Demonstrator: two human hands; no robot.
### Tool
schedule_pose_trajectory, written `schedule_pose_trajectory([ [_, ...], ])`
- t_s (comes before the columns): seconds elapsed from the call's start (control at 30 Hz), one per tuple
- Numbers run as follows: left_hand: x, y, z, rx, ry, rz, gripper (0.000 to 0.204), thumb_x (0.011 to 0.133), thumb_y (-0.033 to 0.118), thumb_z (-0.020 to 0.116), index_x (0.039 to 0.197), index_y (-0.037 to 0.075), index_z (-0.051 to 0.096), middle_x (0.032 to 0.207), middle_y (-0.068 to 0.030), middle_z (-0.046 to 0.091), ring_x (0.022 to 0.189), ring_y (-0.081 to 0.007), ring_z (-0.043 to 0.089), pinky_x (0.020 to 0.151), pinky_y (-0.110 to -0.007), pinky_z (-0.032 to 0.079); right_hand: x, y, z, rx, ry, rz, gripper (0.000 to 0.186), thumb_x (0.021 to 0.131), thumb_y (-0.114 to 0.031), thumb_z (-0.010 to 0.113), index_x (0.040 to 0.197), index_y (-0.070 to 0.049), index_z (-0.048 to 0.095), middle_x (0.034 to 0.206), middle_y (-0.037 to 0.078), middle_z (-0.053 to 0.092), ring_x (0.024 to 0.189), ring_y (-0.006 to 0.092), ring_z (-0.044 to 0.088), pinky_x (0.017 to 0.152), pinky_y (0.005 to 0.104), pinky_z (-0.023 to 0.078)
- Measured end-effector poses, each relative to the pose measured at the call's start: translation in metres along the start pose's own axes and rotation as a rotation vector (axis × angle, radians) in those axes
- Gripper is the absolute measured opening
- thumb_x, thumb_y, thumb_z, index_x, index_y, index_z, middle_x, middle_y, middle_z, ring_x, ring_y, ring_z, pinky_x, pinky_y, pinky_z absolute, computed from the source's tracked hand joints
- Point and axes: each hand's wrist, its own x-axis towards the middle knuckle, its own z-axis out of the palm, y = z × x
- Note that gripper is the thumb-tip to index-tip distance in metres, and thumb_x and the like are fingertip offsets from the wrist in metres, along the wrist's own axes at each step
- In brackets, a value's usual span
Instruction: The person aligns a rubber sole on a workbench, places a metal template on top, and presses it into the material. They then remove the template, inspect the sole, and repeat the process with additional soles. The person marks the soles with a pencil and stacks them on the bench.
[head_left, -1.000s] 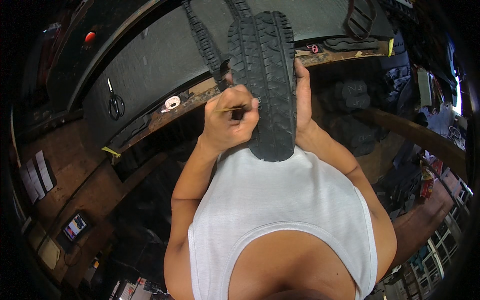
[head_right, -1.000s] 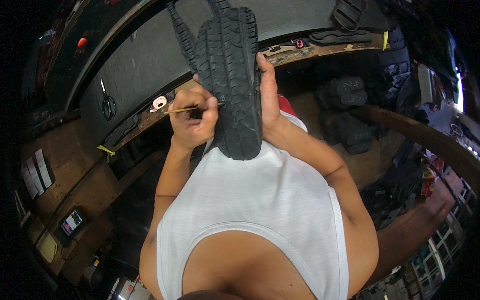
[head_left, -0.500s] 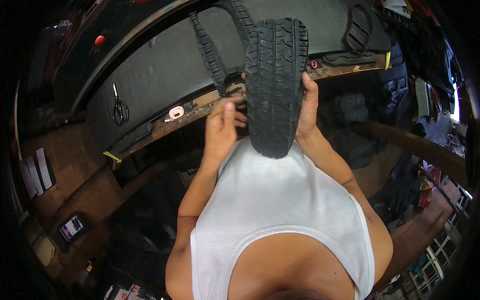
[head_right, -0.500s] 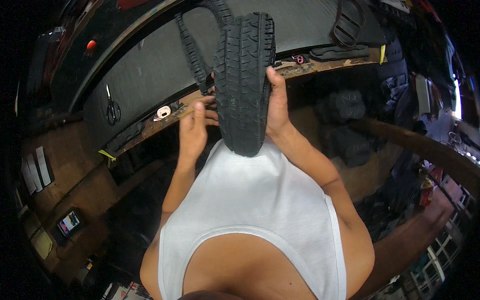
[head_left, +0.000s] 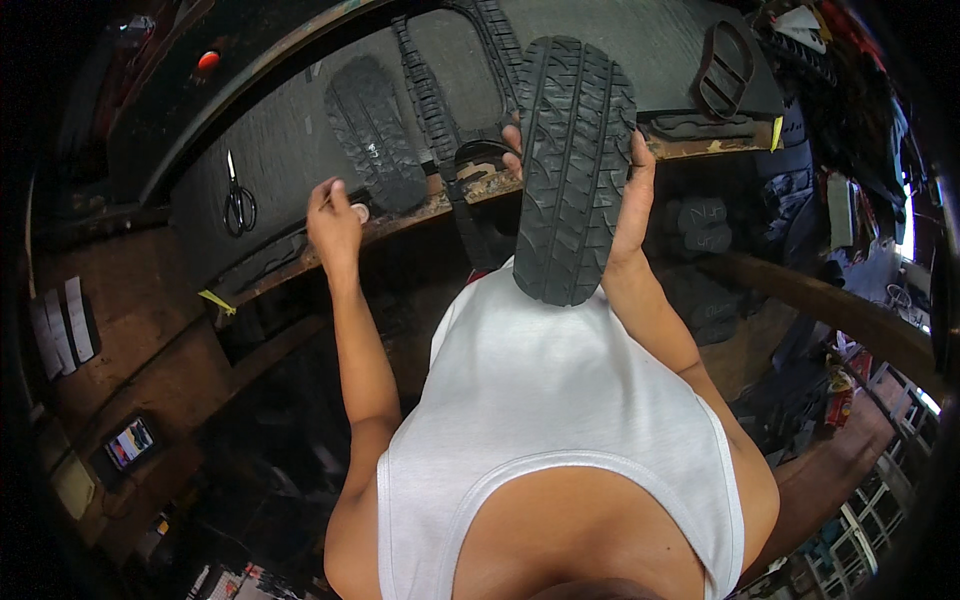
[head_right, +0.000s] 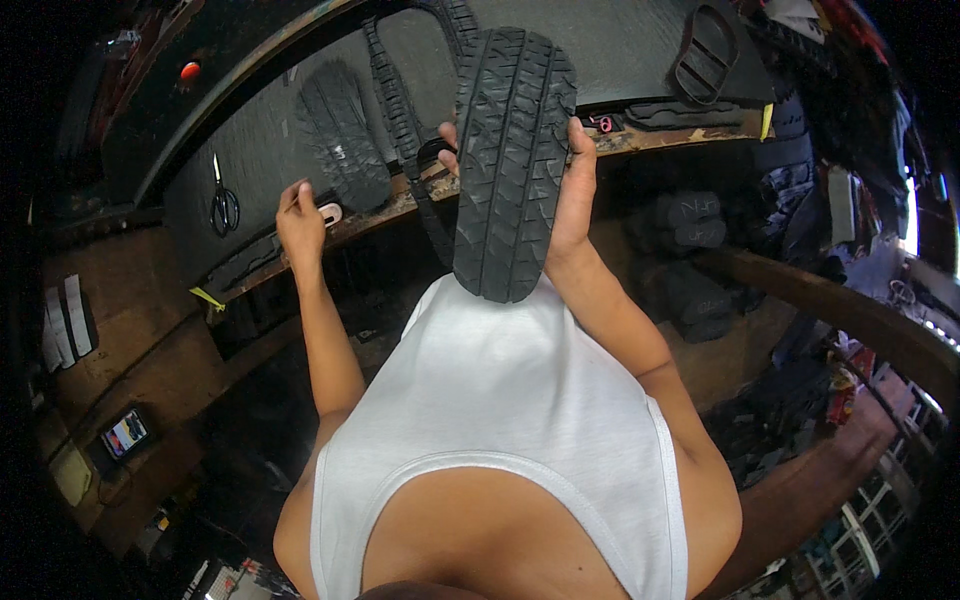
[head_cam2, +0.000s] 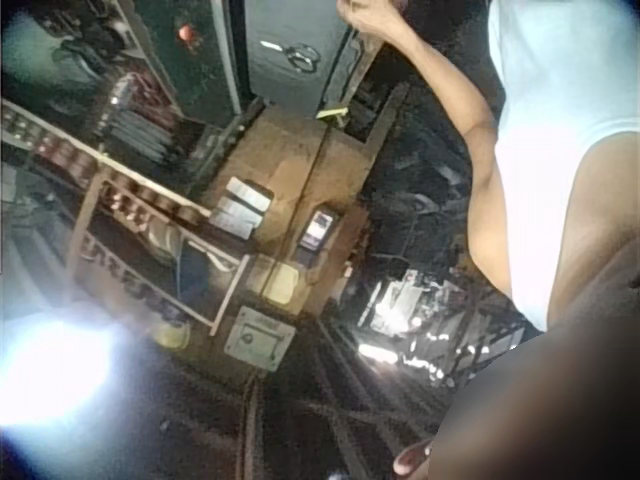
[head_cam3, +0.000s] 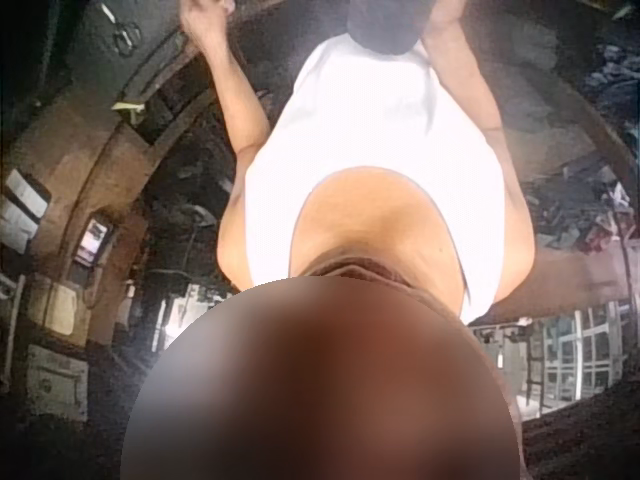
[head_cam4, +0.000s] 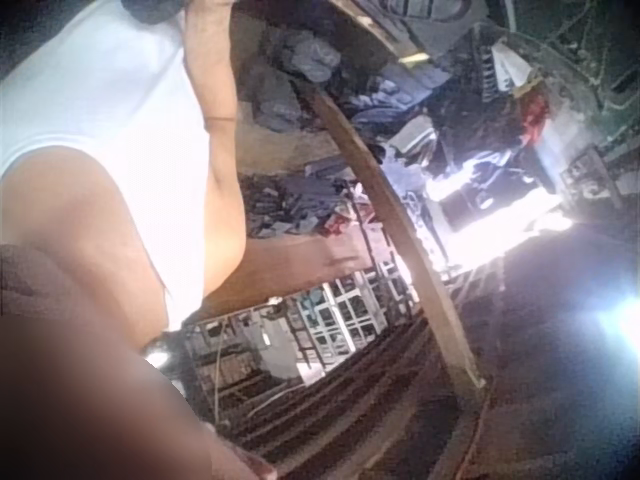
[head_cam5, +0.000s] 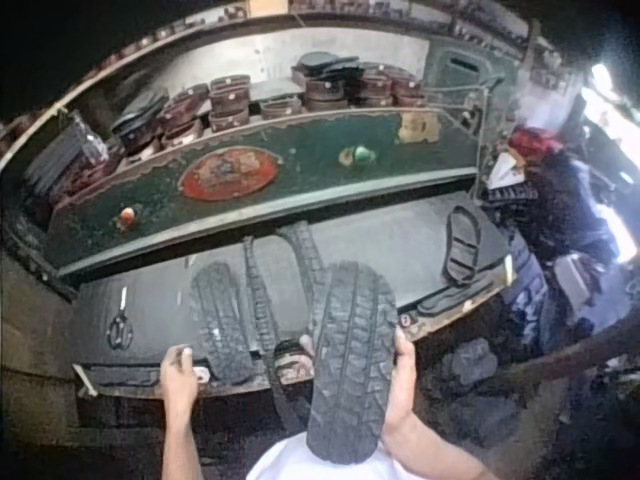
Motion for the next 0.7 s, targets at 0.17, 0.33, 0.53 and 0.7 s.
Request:
schedule_pose_trajectory([
  [0.17,-0.048,0.036,-0.016,-0.39,-0.037,0.334,0.014,0.098,0.007,0.056,0.106,-0.001,0.064,0.093,-0.0139,0.07,0.088,-0.0245,0.067,0.087,-0.038,0.053,-0.001,0.011,0.001,0.058,-0.027,0.012,0.088,0.098,-0.063,0.037,0.153,0.005,0.031,0.148,0.031,0.043,0.141,0.0434,0.04,0.118,0.0515,0.039],
  [0.33,-0.113,0.099,0.013,-0.806,-0.36,0.931,0.021,0.08,-0.006,0.069,0.085,0.004,0.05,0.071,-0.0046,0.058,0.068,-0.0178,0.061,0.082,-0.035,0.055,0.001,0.021,-0.001,-0.076,-0.063,0.128,0.086,0.099,-0.064,0.03,0.152,0.003,0.036,0.147,0.027,0.047,0.137,0.0421,0.047,0.115,0.0523,0.043],
  [0.53,-0.112,0.122,0.026,-0.593,-0.335,1.03,0.024,0.073,-0.01,0.069,0.08,0.004,0.05,0.066,-0.0066,0.053,0.067,-0.0238,0.063,0.071,-0.035,0.055,-0.001,0.027,0.0,-0.179,-0.1,0.097,0.084,0.099,-0.064,0.027,0.15,0.001,0.039,0.144,0.027,0.05,0.135,0.0436,0.05,0.111,0.0522,0.047],
  [0.7,-0.11,0.126,0.026,-0.517,-0.329,1.112,0.027,0.065,-0.011,0.069,0.078,0.005,0.05,0.065,-0.0067,0.052,0.068,-0.0263,0.063,0.067,-0.035,0.053,-0.001,0.026,0.001,-0.259,-0.082,0.06,0.082,0.099,-0.063,0.024,0.149,0.0,0.042,0.14,0.027,0.054,0.133,0.0445,0.051,0.11,0.0521,0.048],
])
